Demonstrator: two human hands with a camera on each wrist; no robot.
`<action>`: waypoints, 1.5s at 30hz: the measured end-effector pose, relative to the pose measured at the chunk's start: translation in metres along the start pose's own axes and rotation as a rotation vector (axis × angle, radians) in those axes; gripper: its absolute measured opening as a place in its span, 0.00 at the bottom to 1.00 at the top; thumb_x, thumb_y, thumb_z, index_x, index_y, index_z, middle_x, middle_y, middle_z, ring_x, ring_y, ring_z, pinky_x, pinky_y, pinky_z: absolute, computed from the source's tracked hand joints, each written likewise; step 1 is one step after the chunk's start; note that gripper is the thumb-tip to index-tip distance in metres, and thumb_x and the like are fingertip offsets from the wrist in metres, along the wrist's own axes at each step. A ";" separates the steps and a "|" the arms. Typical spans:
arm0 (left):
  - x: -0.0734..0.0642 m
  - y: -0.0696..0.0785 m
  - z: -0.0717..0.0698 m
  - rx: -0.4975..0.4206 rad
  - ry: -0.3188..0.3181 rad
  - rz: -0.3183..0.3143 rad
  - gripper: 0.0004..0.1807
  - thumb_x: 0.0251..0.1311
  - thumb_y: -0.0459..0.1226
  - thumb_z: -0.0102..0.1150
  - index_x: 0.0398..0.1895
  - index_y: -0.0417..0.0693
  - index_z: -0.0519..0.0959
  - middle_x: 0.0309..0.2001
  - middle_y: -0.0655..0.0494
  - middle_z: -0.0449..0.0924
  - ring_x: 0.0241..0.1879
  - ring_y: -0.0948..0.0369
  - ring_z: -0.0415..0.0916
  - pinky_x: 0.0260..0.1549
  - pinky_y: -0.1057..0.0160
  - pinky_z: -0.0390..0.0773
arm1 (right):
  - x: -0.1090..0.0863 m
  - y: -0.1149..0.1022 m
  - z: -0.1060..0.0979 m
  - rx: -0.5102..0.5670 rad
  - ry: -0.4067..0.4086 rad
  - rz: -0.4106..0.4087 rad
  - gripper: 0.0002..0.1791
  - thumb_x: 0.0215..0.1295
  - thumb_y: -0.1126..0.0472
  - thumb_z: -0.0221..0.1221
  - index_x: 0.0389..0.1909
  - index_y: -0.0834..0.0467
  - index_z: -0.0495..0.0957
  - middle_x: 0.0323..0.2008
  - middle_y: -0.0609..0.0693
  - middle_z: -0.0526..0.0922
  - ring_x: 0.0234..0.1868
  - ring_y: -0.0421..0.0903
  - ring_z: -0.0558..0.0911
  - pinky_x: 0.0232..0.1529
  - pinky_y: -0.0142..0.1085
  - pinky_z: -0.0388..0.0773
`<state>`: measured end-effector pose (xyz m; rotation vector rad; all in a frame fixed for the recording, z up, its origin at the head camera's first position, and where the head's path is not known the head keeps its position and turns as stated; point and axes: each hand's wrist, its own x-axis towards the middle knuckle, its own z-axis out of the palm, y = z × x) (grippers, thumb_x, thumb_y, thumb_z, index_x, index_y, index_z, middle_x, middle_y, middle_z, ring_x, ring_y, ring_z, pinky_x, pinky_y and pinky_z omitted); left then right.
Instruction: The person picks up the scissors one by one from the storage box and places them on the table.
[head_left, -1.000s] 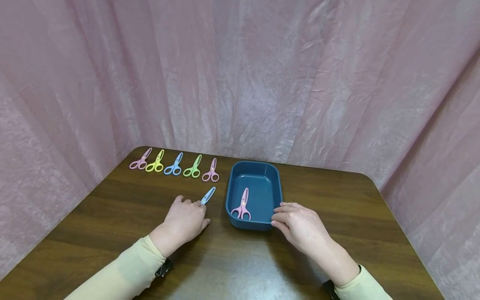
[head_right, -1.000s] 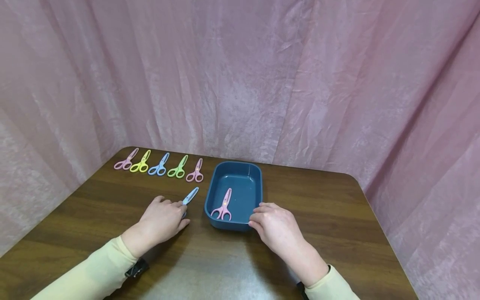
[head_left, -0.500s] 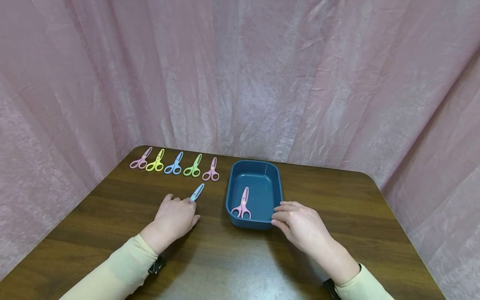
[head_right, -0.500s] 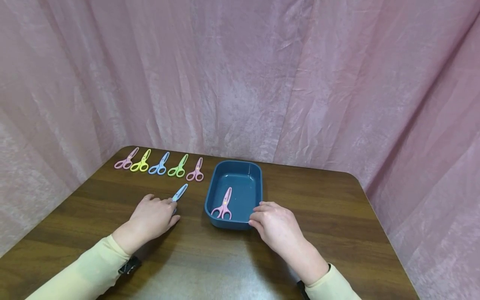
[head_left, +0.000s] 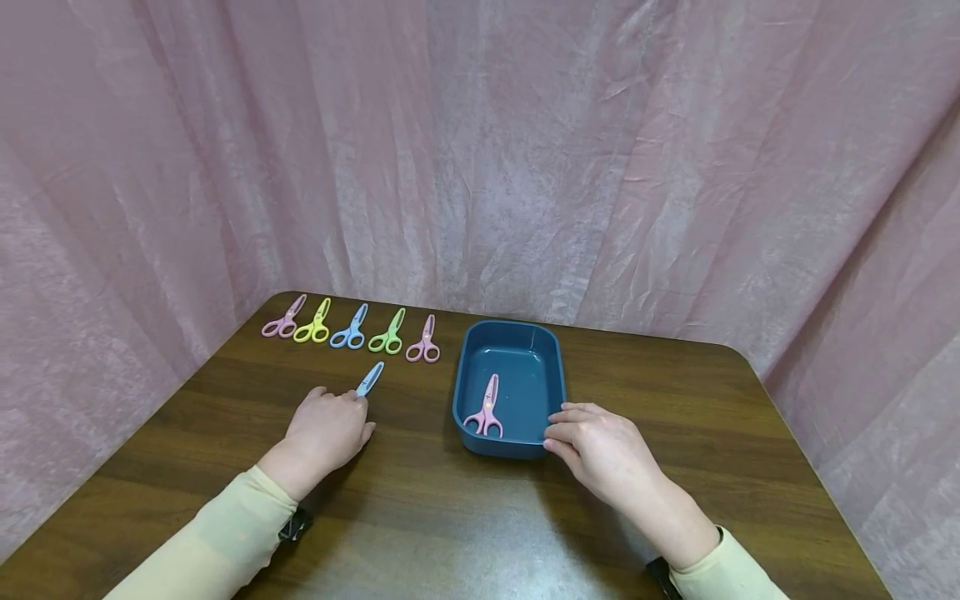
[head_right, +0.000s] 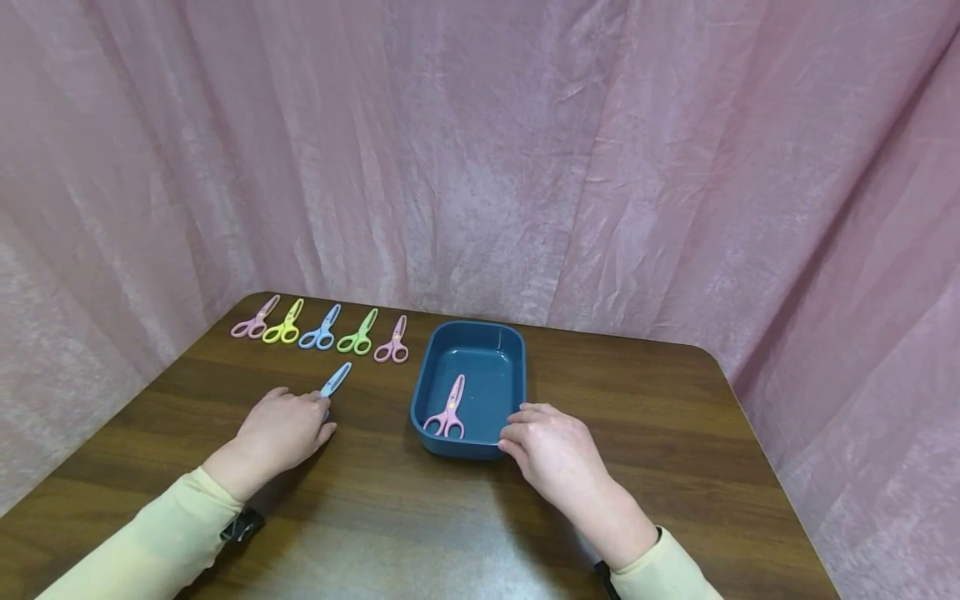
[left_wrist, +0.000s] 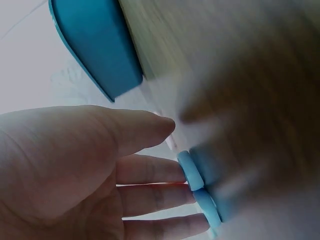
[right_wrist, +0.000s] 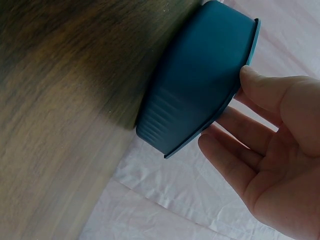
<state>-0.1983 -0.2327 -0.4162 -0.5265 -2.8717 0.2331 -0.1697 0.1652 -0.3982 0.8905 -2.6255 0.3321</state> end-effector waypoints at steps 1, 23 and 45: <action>-0.001 -0.003 0.001 -0.003 0.011 -0.003 0.16 0.66 0.44 0.77 0.31 0.42 0.85 0.31 0.49 0.85 0.29 0.47 0.87 0.55 0.37 0.81 | 0.000 0.000 0.000 0.000 0.001 0.000 0.08 0.66 0.59 0.78 0.44 0.55 0.95 0.49 0.51 0.93 0.61 0.54 0.89 0.60 0.51 0.86; -0.016 -0.065 0.011 -0.037 -0.041 -0.106 0.16 0.66 0.42 0.75 0.27 0.42 0.81 0.29 0.48 0.83 0.30 0.44 0.86 0.46 0.38 0.80 | 0.001 0.000 0.001 0.003 -0.007 -0.005 0.07 0.66 0.59 0.78 0.43 0.54 0.95 0.49 0.51 0.93 0.61 0.54 0.89 0.59 0.51 0.86; -0.030 -0.120 0.010 -0.074 -0.184 -0.200 0.19 0.76 0.45 0.67 0.34 0.36 0.82 0.35 0.41 0.83 0.43 0.35 0.87 0.47 0.31 0.79 | -0.001 -0.001 0.000 0.005 0.003 0.001 0.07 0.67 0.59 0.77 0.43 0.55 0.95 0.49 0.51 0.93 0.61 0.55 0.89 0.59 0.51 0.86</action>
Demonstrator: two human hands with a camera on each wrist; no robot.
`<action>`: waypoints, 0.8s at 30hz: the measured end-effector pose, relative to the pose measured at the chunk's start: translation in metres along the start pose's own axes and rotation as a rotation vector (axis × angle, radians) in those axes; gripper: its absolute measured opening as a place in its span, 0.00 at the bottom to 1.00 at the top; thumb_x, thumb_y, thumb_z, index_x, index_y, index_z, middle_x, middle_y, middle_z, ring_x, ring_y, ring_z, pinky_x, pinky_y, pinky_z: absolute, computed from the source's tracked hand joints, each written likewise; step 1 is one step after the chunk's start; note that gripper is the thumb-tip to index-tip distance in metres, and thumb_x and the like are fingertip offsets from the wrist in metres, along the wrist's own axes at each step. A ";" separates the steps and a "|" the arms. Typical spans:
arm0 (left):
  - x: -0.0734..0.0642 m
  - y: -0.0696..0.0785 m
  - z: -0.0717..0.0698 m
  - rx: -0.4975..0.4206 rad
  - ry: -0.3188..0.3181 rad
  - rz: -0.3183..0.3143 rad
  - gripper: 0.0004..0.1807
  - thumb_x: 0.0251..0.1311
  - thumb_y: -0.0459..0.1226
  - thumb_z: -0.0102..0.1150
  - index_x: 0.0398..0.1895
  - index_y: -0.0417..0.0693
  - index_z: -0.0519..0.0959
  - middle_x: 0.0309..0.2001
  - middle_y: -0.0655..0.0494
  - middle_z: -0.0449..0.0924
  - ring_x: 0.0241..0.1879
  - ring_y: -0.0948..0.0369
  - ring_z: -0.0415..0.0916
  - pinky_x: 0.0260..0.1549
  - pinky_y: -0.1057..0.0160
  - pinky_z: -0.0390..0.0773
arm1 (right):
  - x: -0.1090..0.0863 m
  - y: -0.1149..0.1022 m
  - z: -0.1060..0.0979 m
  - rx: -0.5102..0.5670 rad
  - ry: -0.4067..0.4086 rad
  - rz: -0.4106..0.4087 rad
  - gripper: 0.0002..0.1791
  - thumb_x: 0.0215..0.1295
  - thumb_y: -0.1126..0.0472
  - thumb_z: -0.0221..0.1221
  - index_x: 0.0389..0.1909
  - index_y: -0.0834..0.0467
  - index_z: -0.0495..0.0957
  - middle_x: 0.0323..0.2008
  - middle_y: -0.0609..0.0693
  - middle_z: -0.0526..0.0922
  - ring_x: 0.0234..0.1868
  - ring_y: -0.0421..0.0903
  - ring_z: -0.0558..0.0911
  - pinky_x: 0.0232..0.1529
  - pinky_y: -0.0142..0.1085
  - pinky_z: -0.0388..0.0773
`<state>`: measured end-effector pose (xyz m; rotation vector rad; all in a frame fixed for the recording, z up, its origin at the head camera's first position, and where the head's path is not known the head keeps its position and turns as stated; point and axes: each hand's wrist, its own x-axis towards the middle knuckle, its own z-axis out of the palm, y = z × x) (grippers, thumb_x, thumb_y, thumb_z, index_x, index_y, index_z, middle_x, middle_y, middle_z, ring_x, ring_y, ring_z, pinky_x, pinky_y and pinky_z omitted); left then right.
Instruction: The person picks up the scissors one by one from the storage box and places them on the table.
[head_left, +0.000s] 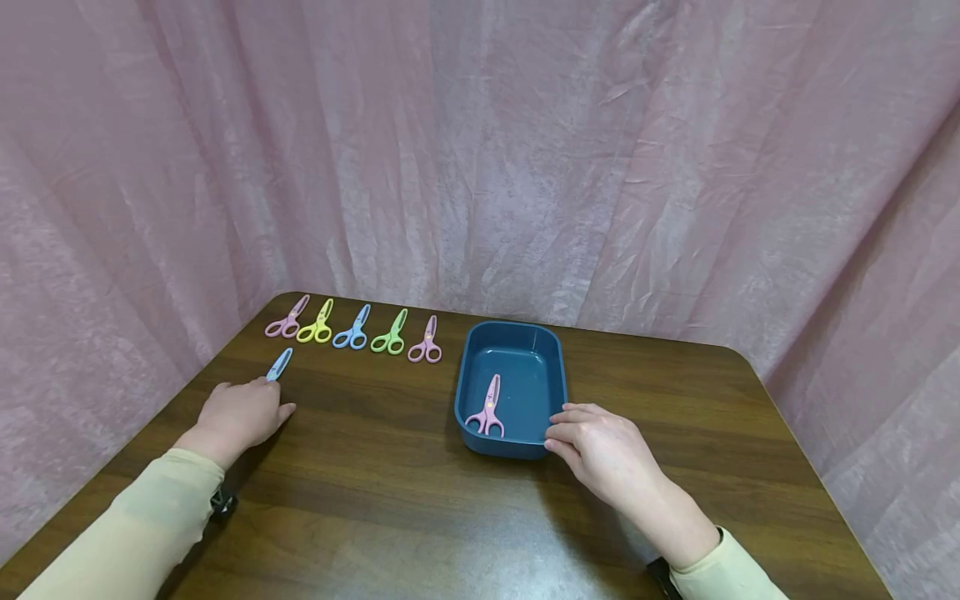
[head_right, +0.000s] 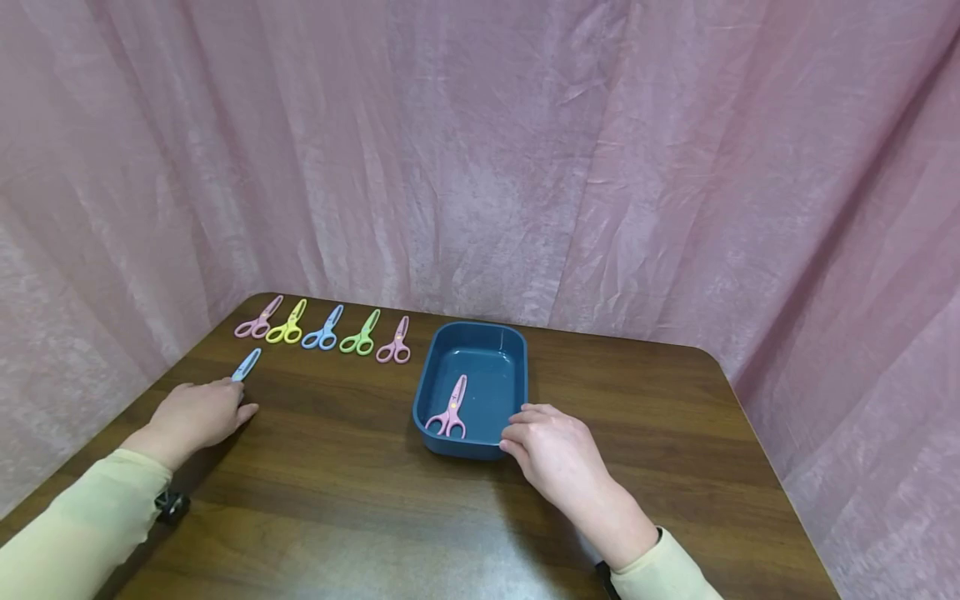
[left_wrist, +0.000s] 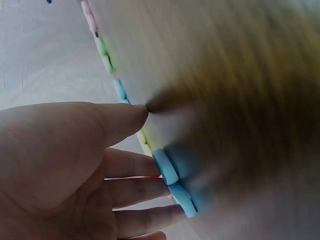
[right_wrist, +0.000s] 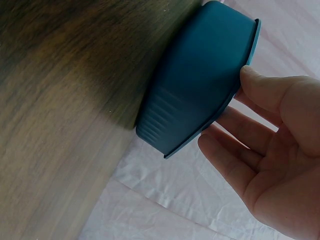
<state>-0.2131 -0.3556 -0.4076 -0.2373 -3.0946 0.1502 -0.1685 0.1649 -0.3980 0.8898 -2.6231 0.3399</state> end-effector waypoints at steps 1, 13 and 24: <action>0.001 -0.002 -0.001 -0.001 -0.007 -0.001 0.19 0.76 0.45 0.67 0.33 0.36 0.82 0.34 0.41 0.82 0.42 0.35 0.87 0.46 0.31 0.79 | 0.000 0.000 0.000 0.000 0.000 0.000 0.07 0.67 0.59 0.77 0.43 0.55 0.95 0.49 0.51 0.93 0.61 0.55 0.89 0.59 0.51 0.86; 0.007 -0.017 -0.002 -0.026 -0.075 -0.040 0.22 0.78 0.46 0.63 0.36 0.33 0.82 0.37 0.38 0.81 0.47 0.32 0.84 0.52 0.27 0.74 | 0.000 0.001 0.001 0.000 -0.007 0.001 0.07 0.67 0.59 0.77 0.44 0.55 0.95 0.49 0.50 0.93 0.61 0.54 0.89 0.60 0.51 0.86; 0.010 -0.019 -0.007 -0.067 -0.150 -0.096 0.28 0.81 0.49 0.60 0.45 0.25 0.79 0.43 0.31 0.80 0.52 0.26 0.81 0.58 0.19 0.68 | 0.001 0.001 0.001 0.005 -0.013 0.006 0.08 0.67 0.59 0.78 0.44 0.55 0.95 0.49 0.51 0.93 0.61 0.55 0.88 0.60 0.52 0.86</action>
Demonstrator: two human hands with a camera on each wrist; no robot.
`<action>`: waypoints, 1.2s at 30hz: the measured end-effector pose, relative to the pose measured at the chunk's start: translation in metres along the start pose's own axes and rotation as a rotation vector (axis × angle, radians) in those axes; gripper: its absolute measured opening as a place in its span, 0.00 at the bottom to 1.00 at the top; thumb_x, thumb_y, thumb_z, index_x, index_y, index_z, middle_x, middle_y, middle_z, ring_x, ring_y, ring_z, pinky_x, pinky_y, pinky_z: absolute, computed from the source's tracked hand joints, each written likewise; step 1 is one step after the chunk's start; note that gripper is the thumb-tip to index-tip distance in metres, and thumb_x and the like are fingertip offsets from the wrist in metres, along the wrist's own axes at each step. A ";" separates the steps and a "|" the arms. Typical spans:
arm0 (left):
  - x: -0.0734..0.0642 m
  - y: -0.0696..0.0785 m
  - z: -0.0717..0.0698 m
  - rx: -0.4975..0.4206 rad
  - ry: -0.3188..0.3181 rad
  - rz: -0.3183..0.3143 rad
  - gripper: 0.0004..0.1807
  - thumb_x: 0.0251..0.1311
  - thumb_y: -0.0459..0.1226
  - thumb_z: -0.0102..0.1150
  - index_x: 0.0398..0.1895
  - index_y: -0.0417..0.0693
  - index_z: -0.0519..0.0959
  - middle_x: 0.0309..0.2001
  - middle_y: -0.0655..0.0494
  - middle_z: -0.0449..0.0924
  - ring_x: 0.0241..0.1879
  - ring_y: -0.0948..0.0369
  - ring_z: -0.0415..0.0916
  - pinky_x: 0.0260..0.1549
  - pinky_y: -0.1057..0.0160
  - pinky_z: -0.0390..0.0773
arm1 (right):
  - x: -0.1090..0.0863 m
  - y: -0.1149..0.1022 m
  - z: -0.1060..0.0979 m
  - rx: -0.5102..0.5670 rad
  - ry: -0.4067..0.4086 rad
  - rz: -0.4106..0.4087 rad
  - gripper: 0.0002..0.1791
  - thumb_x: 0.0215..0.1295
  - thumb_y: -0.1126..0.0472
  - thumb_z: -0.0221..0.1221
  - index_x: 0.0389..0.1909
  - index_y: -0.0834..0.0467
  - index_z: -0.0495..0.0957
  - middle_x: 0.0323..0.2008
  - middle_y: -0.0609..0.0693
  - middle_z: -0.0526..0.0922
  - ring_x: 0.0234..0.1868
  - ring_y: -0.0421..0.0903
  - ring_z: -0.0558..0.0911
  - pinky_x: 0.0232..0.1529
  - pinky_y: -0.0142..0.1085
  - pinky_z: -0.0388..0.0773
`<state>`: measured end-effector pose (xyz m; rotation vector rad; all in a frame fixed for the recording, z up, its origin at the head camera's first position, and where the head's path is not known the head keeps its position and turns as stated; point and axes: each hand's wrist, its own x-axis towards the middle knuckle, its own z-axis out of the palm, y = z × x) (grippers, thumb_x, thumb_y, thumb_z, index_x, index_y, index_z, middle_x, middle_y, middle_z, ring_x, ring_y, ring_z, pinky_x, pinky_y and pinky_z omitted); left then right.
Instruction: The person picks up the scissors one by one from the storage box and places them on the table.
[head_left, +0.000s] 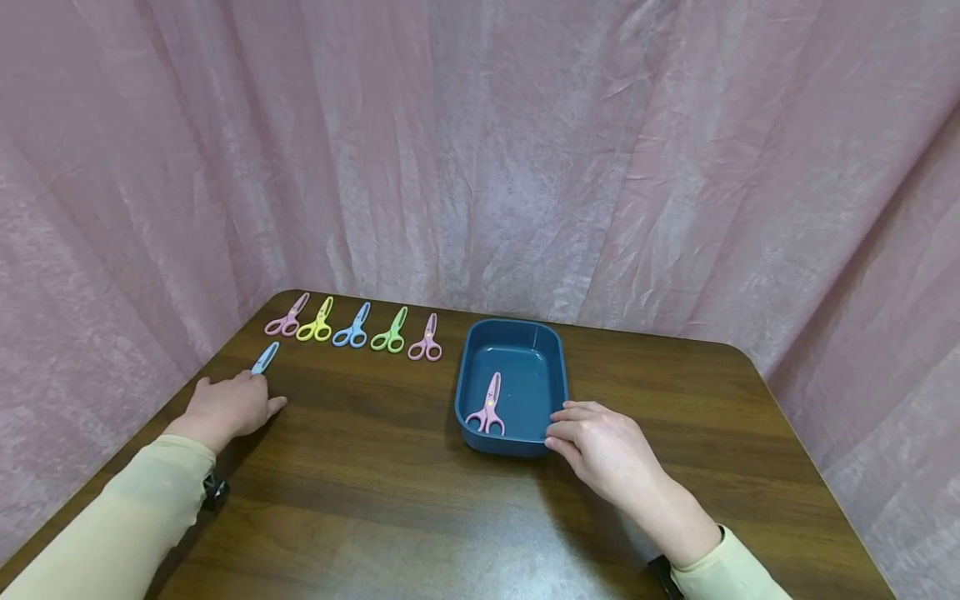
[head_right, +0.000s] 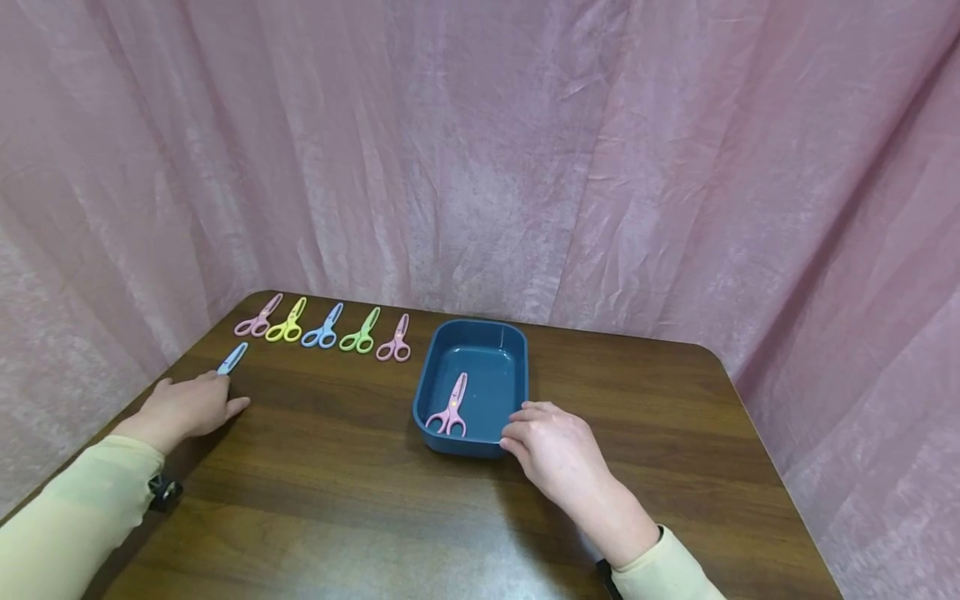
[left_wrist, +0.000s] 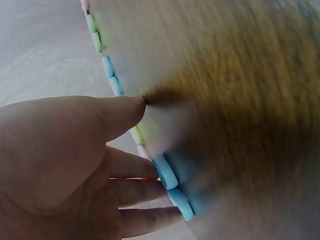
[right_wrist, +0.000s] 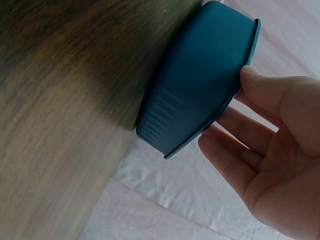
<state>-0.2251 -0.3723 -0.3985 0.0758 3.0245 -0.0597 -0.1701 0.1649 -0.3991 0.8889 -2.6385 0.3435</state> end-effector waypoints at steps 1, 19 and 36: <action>-0.001 0.001 -0.001 -0.008 -0.008 -0.011 0.28 0.81 0.49 0.59 0.45 0.25 0.78 0.43 0.30 0.80 0.52 0.25 0.81 0.57 0.18 0.68 | 0.000 0.000 0.000 0.001 -0.002 0.001 0.08 0.67 0.59 0.78 0.44 0.55 0.95 0.49 0.51 0.93 0.62 0.55 0.88 0.59 0.52 0.86; 0.003 -0.004 0.007 -0.066 -0.020 -0.048 0.33 0.81 0.50 0.59 0.57 0.20 0.72 0.55 0.20 0.74 0.58 0.18 0.73 0.52 0.11 0.66 | -0.001 0.002 0.002 -0.012 0.006 -0.010 0.07 0.67 0.58 0.77 0.44 0.54 0.95 0.49 0.50 0.93 0.61 0.54 0.89 0.60 0.51 0.86; 0.001 0.027 -0.001 0.015 0.216 0.062 0.39 0.78 0.53 0.64 0.71 0.24 0.70 0.72 0.19 0.66 0.69 0.23 0.66 0.63 0.19 0.62 | -0.001 0.001 0.002 -0.015 0.029 -0.020 0.07 0.66 0.58 0.78 0.42 0.53 0.95 0.48 0.50 0.94 0.60 0.54 0.89 0.59 0.50 0.86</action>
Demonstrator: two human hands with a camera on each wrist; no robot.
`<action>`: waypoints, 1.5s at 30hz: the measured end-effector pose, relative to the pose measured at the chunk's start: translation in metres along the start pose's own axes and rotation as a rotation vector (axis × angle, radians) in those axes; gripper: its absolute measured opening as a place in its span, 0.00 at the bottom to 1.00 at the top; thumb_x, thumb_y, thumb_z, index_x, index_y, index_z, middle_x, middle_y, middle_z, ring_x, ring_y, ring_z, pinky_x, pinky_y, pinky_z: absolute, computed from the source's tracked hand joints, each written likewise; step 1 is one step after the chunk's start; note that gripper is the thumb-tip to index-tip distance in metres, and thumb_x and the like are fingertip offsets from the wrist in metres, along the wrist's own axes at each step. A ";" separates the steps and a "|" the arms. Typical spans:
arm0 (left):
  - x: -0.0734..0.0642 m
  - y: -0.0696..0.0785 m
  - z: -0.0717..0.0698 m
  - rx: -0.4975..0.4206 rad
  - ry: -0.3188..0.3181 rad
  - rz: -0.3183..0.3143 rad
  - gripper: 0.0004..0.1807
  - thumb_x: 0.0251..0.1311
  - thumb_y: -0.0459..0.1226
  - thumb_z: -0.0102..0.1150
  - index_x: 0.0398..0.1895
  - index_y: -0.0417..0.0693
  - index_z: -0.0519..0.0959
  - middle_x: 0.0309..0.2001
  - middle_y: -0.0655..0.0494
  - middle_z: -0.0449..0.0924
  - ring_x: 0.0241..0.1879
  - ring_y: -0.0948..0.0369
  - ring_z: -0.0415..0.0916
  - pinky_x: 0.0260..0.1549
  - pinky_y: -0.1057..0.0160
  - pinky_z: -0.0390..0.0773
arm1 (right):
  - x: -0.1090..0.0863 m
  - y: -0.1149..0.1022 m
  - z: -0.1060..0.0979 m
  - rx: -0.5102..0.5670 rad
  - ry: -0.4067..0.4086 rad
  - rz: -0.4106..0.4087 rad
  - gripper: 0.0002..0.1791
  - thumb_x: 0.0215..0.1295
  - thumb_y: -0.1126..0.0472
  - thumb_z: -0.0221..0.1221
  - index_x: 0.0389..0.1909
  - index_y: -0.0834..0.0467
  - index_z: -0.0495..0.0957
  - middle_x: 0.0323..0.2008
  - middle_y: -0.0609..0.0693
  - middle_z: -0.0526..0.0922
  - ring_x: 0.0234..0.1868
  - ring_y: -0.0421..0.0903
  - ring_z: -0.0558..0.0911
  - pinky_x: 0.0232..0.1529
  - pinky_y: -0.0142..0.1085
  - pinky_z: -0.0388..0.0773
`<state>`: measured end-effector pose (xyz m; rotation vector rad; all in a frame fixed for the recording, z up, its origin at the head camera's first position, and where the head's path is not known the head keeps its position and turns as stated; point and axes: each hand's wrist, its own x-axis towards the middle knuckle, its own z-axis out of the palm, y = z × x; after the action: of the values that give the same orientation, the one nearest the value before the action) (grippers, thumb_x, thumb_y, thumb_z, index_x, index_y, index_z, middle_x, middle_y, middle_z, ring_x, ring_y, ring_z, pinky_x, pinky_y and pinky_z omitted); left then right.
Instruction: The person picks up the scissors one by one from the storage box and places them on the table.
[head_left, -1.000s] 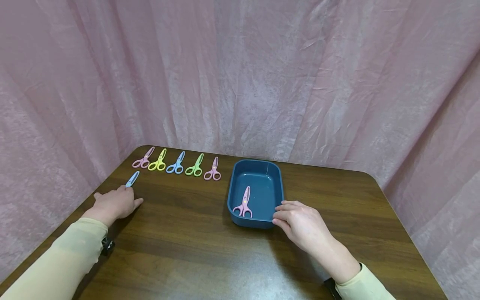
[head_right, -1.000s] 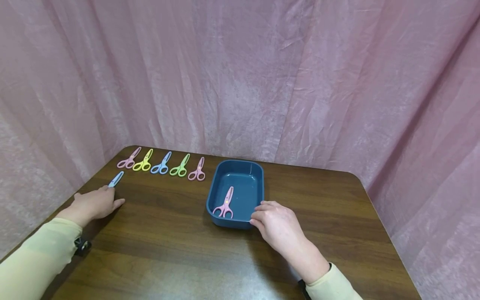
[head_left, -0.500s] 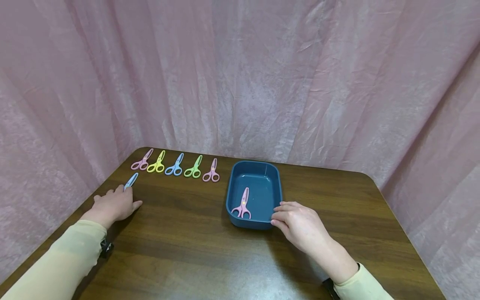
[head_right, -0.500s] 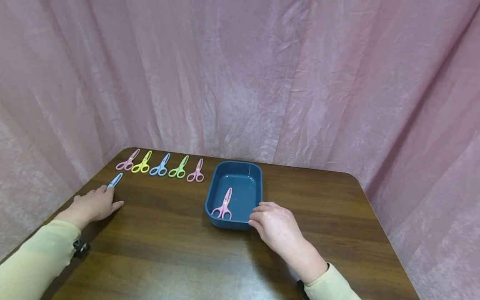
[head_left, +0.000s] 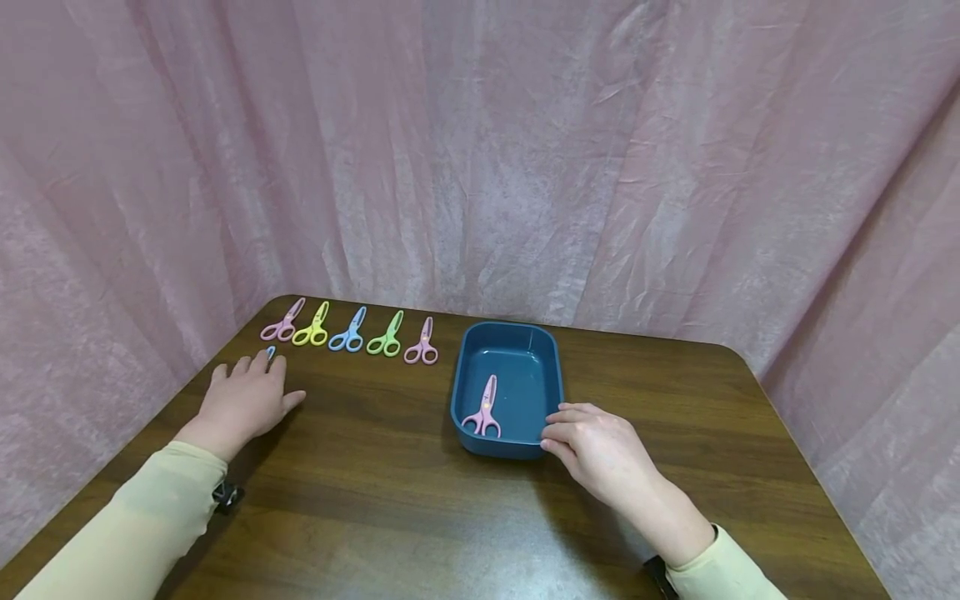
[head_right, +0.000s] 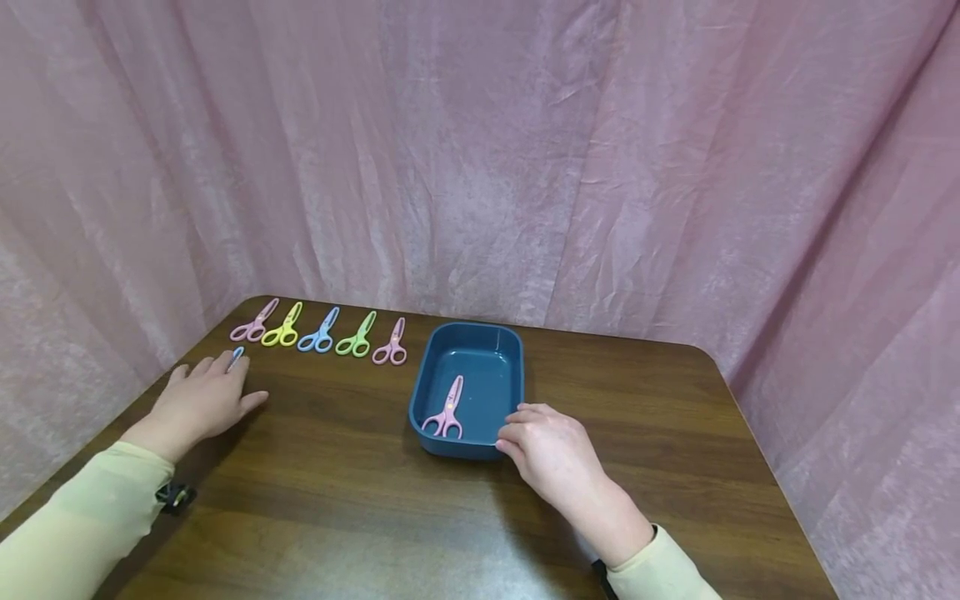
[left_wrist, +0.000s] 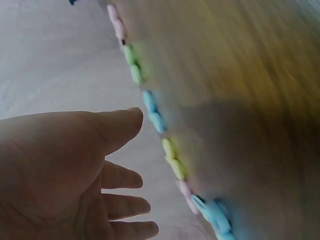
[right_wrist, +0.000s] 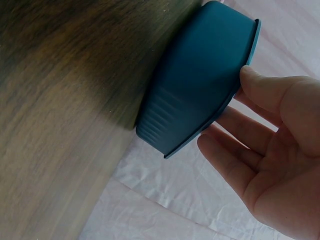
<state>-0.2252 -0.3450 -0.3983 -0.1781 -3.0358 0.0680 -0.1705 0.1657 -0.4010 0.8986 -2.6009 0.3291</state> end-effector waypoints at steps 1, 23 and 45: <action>0.000 0.003 -0.001 0.002 0.009 0.009 0.40 0.78 0.53 0.64 0.71 0.25 0.70 0.72 0.20 0.66 0.69 0.24 0.66 0.64 0.19 0.62 | 0.000 0.000 0.000 0.002 0.001 0.000 0.06 0.66 0.58 0.78 0.42 0.53 0.95 0.48 0.50 0.94 0.60 0.54 0.89 0.59 0.50 0.86; 0.010 0.097 -0.025 -0.031 0.159 0.179 0.41 0.78 0.54 0.65 0.78 0.30 0.71 0.78 0.27 0.67 0.77 0.29 0.64 0.73 0.26 0.61 | -0.001 0.000 0.001 -0.002 0.003 0.005 0.07 0.66 0.58 0.78 0.42 0.54 0.95 0.48 0.50 0.94 0.60 0.54 0.89 0.59 0.50 0.86; 0.019 0.167 -0.035 -0.032 0.274 0.337 0.41 0.74 0.56 0.70 0.78 0.36 0.74 0.73 0.34 0.76 0.73 0.35 0.74 0.73 0.33 0.67 | -0.001 0.001 0.001 -0.021 -0.026 -0.001 0.07 0.68 0.57 0.77 0.44 0.53 0.95 0.49 0.50 0.93 0.61 0.54 0.89 0.59 0.50 0.86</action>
<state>-0.2215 -0.1758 -0.3699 -0.6427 -2.7056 0.0183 -0.1707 0.1668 -0.4028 0.9026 -2.6223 0.2910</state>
